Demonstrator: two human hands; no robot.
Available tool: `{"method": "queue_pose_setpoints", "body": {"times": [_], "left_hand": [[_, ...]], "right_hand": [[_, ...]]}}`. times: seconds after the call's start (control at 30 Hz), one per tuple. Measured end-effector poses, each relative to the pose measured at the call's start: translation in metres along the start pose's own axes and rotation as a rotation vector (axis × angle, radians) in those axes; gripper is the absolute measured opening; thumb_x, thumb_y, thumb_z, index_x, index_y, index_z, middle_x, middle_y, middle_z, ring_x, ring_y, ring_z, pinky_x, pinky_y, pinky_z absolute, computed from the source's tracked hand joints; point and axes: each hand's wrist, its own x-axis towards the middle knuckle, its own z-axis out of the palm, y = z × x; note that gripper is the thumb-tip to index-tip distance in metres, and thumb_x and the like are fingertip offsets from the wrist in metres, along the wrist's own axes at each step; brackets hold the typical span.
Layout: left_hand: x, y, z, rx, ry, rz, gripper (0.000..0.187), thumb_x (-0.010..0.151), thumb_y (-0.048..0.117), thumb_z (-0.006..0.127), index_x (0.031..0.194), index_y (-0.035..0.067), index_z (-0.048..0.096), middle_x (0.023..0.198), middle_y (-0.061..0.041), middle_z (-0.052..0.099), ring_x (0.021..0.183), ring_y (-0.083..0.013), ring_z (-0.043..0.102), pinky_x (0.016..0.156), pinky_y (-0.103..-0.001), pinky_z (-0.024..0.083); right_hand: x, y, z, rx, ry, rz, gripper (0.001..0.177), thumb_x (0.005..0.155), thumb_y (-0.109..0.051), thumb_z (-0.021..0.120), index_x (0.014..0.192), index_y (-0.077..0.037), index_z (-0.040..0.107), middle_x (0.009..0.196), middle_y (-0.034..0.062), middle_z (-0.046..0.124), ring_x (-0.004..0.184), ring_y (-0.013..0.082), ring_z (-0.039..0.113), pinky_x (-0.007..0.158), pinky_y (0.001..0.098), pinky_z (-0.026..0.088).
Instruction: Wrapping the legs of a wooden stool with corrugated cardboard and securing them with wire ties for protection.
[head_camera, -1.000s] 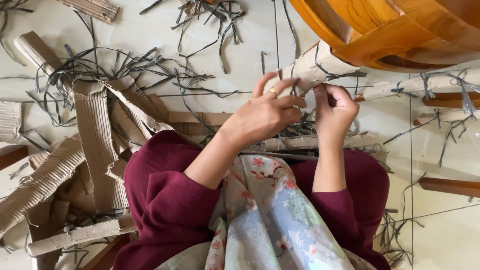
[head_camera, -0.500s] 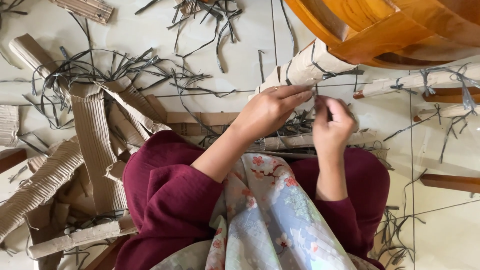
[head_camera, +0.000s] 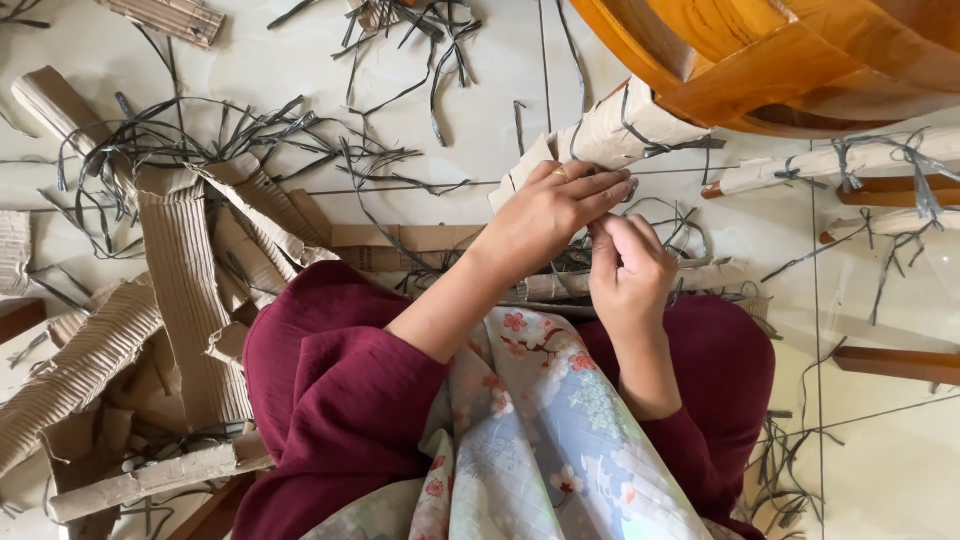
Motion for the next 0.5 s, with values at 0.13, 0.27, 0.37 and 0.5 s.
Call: {"method": "queue_pose_setpoints", "body": {"times": [0.13, 0.27, 0.37, 0.5], "left_hand": [[0.002, -0.006, -0.002, -0.05, 0.025, 0.019, 0.024, 0.097, 0.01, 0.067, 0.118, 0.017, 0.073, 0.111, 0.0, 0.075, 0.109, -0.0194, 0.065, 0.089, -0.031, 0.044], [0.005, -0.006, -0.01, -0.13, 0.07, -0.001, 0.013, 0.102, 0.012, 0.058, 0.1, 0.019, 0.07, 0.092, 0.0, 0.073, 0.1, -0.0202, 0.066, 0.084, -0.031, 0.044], [0.008, -0.002, -0.019, -0.127, 0.076, -0.01, 0.016, 0.105, 0.013, 0.051, 0.1, 0.02, 0.065, 0.089, 0.001, 0.072, 0.1, -0.0193, 0.067, 0.083, -0.03, 0.044], [0.013, 0.003, -0.029, -0.082, 0.064, 0.02, 0.018, 0.108, 0.012, 0.044, 0.106, 0.019, 0.061, 0.09, 0.0, 0.07, 0.1, -0.0201, 0.067, 0.079, -0.031, 0.044]], "right_hand": [[0.003, -0.007, -0.006, 0.013, 0.016, -0.017, 0.013, 0.102, 0.002, 0.069, 0.093, -0.005, 0.074, 0.078, 0.0049, 0.063, 0.076, 0.0321, 0.07, 0.063, 0.0377, 0.053], [0.0, -0.007, -0.017, 0.142, 0.024, 0.193, 0.014, 0.109, -0.007, 0.062, 0.104, -0.002, 0.074, 0.081, 0.0105, 0.064, 0.072, 0.0235, 0.062, 0.06, 0.0321, 0.05], [0.008, -0.008, -0.022, 0.193, 0.039, 0.28, 0.013, 0.109, -0.002, 0.06, 0.115, 0.003, 0.071, 0.087, 0.0138, 0.062, 0.077, 0.0193, 0.059, 0.062, 0.0286, 0.049], [0.017, -0.004, -0.01, 0.276, 0.043, 0.273, 0.022, 0.096, 0.008, 0.074, 0.117, 0.005, 0.069, 0.096, 0.0184, 0.067, 0.085, 0.0254, 0.069, 0.061, 0.0315, 0.055]]}}
